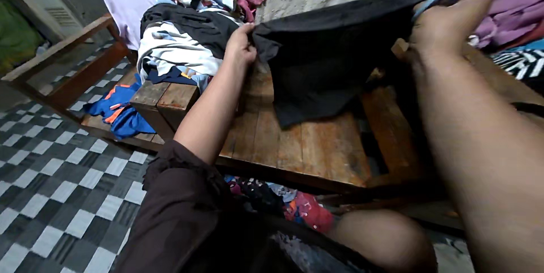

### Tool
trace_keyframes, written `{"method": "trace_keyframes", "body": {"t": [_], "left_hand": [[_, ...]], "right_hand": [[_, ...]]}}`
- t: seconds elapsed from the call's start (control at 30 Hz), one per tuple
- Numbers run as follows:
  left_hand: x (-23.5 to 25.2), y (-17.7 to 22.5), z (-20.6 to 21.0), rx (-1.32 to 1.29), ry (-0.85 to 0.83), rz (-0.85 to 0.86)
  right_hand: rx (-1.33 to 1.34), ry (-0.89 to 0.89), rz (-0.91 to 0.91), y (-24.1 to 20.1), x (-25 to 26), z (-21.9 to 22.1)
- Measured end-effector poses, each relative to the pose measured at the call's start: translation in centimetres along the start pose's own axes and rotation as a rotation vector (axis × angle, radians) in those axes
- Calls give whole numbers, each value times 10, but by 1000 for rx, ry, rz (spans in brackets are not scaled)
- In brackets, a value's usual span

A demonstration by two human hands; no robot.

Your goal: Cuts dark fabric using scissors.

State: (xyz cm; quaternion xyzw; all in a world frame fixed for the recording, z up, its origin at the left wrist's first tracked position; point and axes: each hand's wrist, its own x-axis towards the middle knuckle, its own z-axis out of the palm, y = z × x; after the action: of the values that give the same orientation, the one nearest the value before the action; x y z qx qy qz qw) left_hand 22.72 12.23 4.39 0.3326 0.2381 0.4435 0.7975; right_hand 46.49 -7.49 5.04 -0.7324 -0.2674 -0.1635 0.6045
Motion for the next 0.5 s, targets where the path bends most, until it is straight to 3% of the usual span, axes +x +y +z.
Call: {"method": "trace_keyframes", "body": {"t": [0.07,0.13,0.23,0.37,0.5], "left_hand": [[-4,5,-9,101,-127,125],[-17,3,-35,362,-219,151],[-41,-23,-92,798,-284,22],[-65,-72,-161,1220,-224,-212],[-91,-95,-189,1716,-142,-318]], "right_hand": [[53,7,-82,-7,-18,-10],[-4,-88,-87,-7,-53,-22],[-166,-302,75,11,-119,-35],[-403,-533,352,71,-186,-36],[-596,-726,504,103,-215,-46]]}}
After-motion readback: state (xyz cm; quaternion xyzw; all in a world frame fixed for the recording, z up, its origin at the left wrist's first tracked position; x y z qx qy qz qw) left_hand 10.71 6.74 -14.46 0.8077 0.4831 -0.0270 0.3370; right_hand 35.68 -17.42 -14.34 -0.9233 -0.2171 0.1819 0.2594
